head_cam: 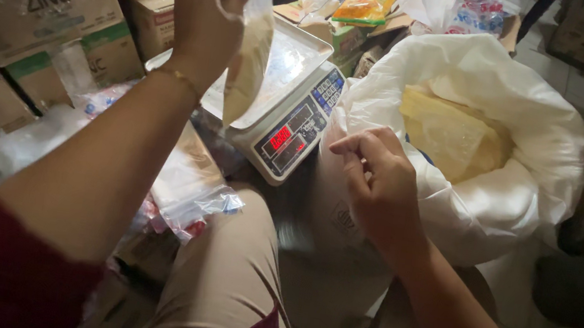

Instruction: The person scoops a yellow granular material from a large sack into small plastic bags, weighs each bag on a digital scale, and ties the bags shut. The process repeats for multiple bags, with finished packages placed aside.

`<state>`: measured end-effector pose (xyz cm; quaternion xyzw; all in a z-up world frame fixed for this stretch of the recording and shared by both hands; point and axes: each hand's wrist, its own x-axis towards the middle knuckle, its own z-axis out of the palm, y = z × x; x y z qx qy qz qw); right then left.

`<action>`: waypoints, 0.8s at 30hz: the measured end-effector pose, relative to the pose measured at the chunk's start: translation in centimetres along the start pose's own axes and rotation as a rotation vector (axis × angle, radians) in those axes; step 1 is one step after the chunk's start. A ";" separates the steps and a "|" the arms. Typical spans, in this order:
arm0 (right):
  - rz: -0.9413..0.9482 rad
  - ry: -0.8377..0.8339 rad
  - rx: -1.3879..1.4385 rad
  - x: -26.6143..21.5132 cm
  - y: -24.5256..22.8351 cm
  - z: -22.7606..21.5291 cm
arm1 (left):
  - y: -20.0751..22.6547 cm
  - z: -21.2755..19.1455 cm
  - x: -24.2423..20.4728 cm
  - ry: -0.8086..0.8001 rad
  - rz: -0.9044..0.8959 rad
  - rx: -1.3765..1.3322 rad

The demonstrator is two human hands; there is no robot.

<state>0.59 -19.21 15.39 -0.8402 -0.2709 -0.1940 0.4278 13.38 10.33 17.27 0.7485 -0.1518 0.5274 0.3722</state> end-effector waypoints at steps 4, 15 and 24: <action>0.002 -0.022 0.092 0.6 0.0 -0.2 | 4.8 -2.2 -1.5 -0.105 -0.169 -0.028; -0.185 -0.281 0.034 3.6 -4.2 -1.2 | 16.3 -7.7 -9.8 -0.198 -0.366 -0.154; -0.222 -0.470 0.059 0.2 -5.4 -0.9 | 18.3 -10.0 -13.1 -0.268 -0.679 -0.218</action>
